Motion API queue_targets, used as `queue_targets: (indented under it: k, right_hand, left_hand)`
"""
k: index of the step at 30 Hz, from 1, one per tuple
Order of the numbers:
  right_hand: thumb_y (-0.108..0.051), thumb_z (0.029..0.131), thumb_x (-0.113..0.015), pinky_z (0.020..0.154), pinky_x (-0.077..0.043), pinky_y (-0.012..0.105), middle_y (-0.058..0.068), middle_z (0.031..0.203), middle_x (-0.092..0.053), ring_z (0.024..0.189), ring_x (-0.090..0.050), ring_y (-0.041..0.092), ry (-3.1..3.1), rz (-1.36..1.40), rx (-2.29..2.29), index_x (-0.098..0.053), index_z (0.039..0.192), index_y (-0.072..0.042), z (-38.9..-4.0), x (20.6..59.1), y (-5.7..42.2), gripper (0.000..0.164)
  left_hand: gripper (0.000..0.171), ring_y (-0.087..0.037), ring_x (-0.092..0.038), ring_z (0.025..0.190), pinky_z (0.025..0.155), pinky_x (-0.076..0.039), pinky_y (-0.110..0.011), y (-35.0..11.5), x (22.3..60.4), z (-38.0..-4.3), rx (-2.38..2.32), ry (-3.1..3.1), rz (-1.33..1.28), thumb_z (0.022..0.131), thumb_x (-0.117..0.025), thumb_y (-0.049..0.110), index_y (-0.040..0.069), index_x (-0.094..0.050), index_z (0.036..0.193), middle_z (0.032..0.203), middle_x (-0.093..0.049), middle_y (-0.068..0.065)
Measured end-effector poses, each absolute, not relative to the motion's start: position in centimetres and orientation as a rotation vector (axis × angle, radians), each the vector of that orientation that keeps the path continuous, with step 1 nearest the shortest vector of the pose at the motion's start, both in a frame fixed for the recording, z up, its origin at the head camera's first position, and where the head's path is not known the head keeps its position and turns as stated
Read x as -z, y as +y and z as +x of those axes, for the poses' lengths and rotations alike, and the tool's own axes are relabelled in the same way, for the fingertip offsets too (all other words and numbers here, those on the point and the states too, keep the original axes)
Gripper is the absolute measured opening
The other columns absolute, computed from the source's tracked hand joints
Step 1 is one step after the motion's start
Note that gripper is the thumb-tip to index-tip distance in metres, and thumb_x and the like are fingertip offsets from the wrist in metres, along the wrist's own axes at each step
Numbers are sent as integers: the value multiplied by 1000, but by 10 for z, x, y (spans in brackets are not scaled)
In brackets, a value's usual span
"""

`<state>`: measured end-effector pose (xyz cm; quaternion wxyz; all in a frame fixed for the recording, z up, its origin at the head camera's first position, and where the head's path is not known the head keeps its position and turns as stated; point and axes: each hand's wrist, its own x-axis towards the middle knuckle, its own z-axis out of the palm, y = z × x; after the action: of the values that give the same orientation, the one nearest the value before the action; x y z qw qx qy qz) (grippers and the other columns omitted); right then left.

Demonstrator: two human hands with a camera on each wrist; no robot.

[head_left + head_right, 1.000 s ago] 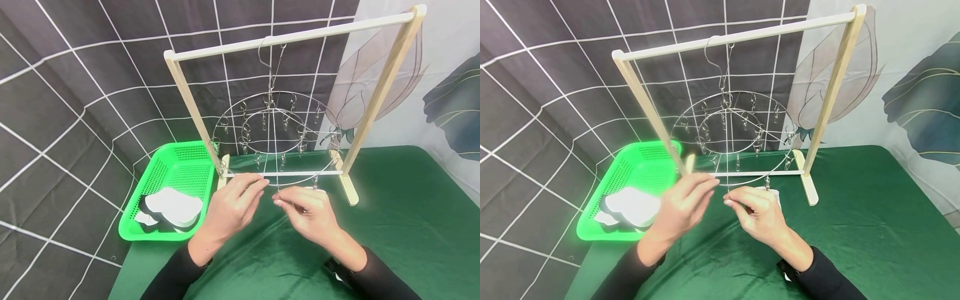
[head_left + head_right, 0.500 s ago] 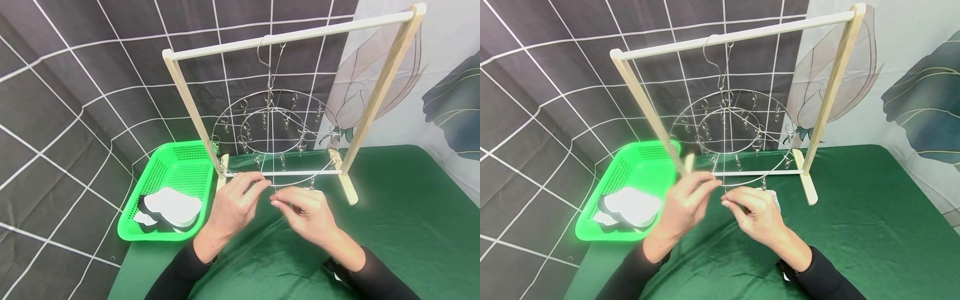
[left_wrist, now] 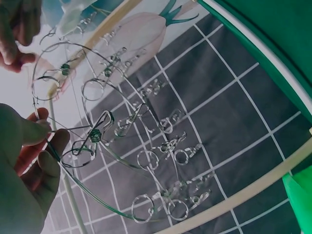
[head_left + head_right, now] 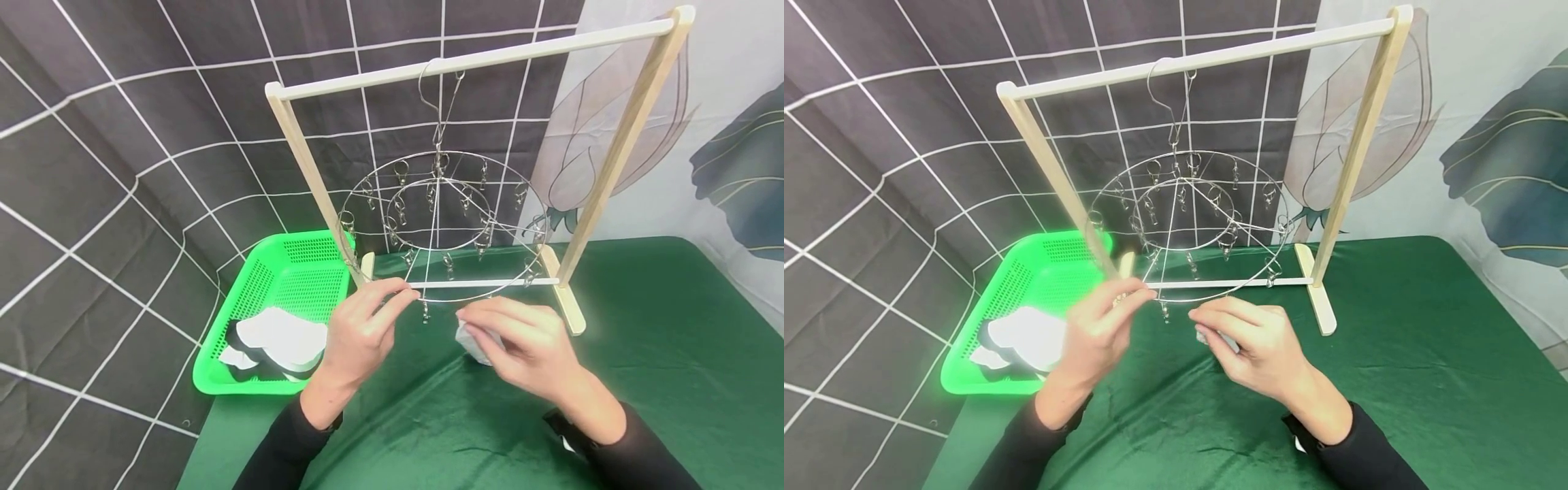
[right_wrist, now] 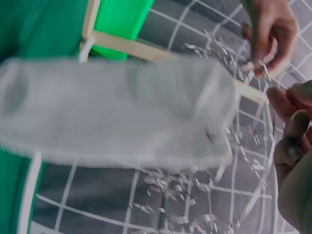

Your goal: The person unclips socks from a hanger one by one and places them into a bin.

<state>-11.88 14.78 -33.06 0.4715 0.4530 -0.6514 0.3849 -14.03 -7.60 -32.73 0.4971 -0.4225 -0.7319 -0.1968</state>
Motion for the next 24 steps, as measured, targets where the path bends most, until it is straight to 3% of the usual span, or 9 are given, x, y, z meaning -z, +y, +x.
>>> queue_targets:
  k: [3,8,15,24]
  right_hand:
    - [-1,75,-69,44,-50,25,18,77,-73,62,-65,22,-1554,1034,-920,-75,82,6,-123,325,158,13]
    - [-3,72,-70,35,-35,19,16,81,-74,48,-51,11,-1633,904,-822,-77,89,2,-135,327,181,18]
    - [1,75,-66,56,-49,31,10,76,-74,63,-64,19,-1685,875,-773,-79,84,-4,-142,332,192,17]
    - [2,76,-58,44,-50,34,10,71,-73,61,-66,19,-1645,868,-730,-78,76,-2,-138,327,183,20]
  left_hand:
    - [29,-20,-66,77,63,-59,-34,-79,325,-141,499,-1742,-1017,78,-58,-15,3,-75,93,87,-70,-9]
    - [25,-20,-67,73,59,-59,-32,-82,324,-143,530,-1716,-995,77,-61,-15,2,-75,89,84,-70,-10]
    - [21,-19,-67,72,60,-60,-33,-84,325,-145,548,-1691,-962,77,-66,-12,3,-76,87,83,-71,-10]
    - [18,-21,-67,77,65,-60,-35,-86,327,-147,566,-1703,-945,77,-66,-12,0,-75,86,85,-72,-11]
